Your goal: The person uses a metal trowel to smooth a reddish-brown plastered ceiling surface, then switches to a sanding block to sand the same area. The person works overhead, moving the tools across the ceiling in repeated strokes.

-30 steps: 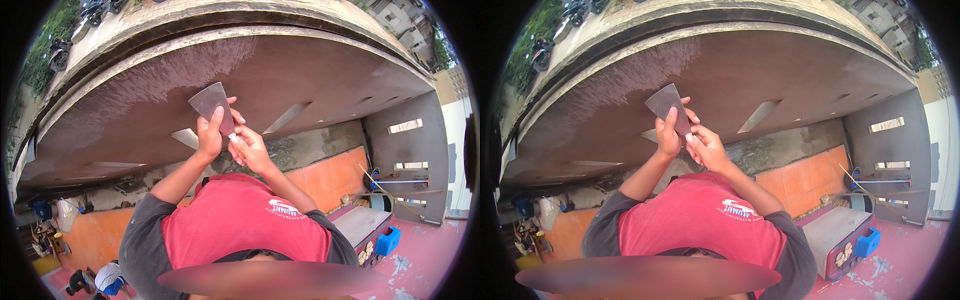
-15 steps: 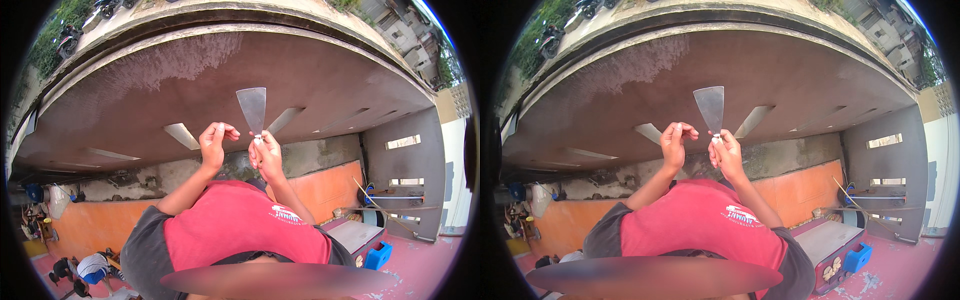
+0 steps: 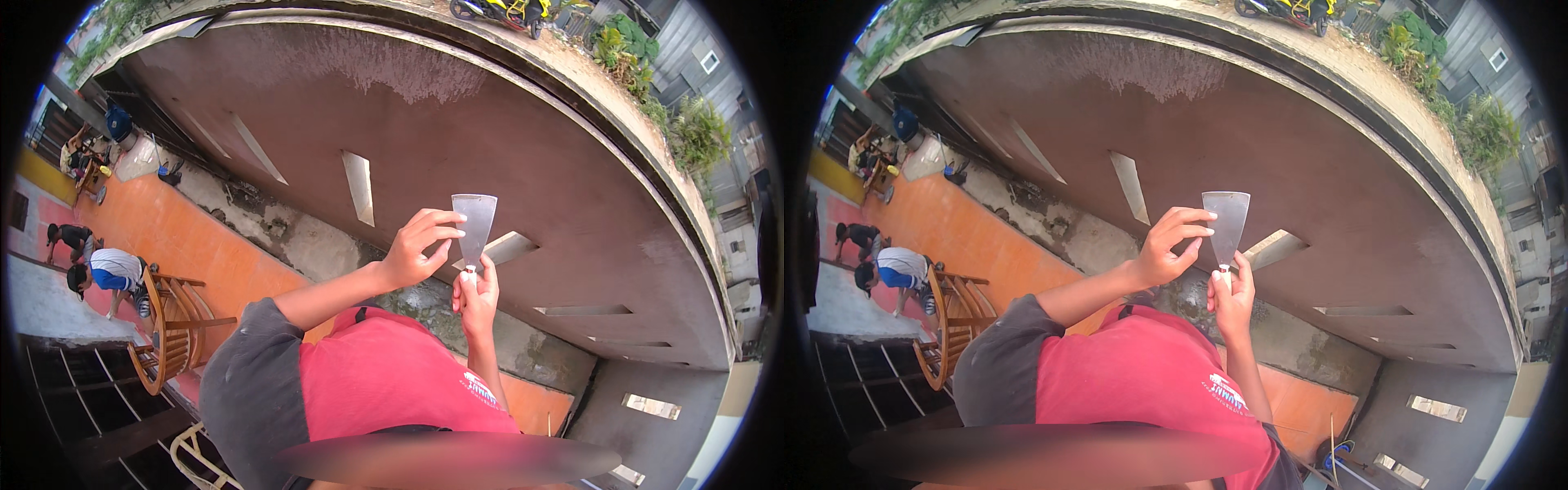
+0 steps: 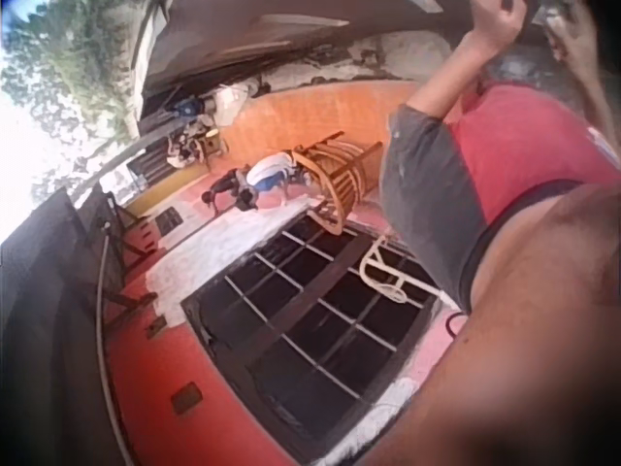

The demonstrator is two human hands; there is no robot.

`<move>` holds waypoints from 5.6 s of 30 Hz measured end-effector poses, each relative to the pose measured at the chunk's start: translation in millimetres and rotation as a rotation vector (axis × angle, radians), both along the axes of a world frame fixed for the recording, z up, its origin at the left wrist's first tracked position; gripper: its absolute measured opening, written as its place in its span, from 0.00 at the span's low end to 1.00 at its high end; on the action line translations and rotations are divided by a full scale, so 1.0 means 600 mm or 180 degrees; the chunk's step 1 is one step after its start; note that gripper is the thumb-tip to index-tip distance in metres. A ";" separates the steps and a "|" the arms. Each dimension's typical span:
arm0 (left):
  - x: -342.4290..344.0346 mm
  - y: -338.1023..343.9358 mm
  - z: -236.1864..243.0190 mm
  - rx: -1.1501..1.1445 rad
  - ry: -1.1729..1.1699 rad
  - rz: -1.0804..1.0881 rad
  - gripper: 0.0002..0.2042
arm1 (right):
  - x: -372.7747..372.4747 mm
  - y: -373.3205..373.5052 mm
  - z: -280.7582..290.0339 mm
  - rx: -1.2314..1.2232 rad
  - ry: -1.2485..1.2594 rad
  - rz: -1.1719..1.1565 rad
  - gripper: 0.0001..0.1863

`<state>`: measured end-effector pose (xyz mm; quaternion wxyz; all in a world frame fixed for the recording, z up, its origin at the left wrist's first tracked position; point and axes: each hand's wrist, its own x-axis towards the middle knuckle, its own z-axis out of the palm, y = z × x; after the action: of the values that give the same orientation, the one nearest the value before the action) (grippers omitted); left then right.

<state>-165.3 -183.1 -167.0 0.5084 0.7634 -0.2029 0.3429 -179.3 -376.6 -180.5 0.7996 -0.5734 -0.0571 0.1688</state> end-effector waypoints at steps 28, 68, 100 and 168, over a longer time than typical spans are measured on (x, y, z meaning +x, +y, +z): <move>0.020 0.014 0.069 0.1957 -0.1573 0.0433 0.14 | -0.021 -0.039 0.059 -0.0658 -0.0884 0.0350 0.43; 0.286 0.220 0.185 0.2701 -0.2638 -0.0508 0.07 | 0.132 0.222 0.084 -0.0944 -0.1646 -0.1024 0.41; 0.263 0.234 0.210 0.2677 -0.2255 -0.0517 0.06 | 0.115 0.250 0.111 -0.0631 -0.1304 -0.0926 0.42; 0.109 0.262 0.006 -0.0795 0.1626 -0.1667 0.19 | 0.125 0.228 0.054 -0.0476 -0.1905 -0.0868 0.33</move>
<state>-100.0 -25.6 -163.1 0.7019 0.6788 -0.2145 0.0223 -104.1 -239.5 -148.1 0.7183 -0.6570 -0.1996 -0.1118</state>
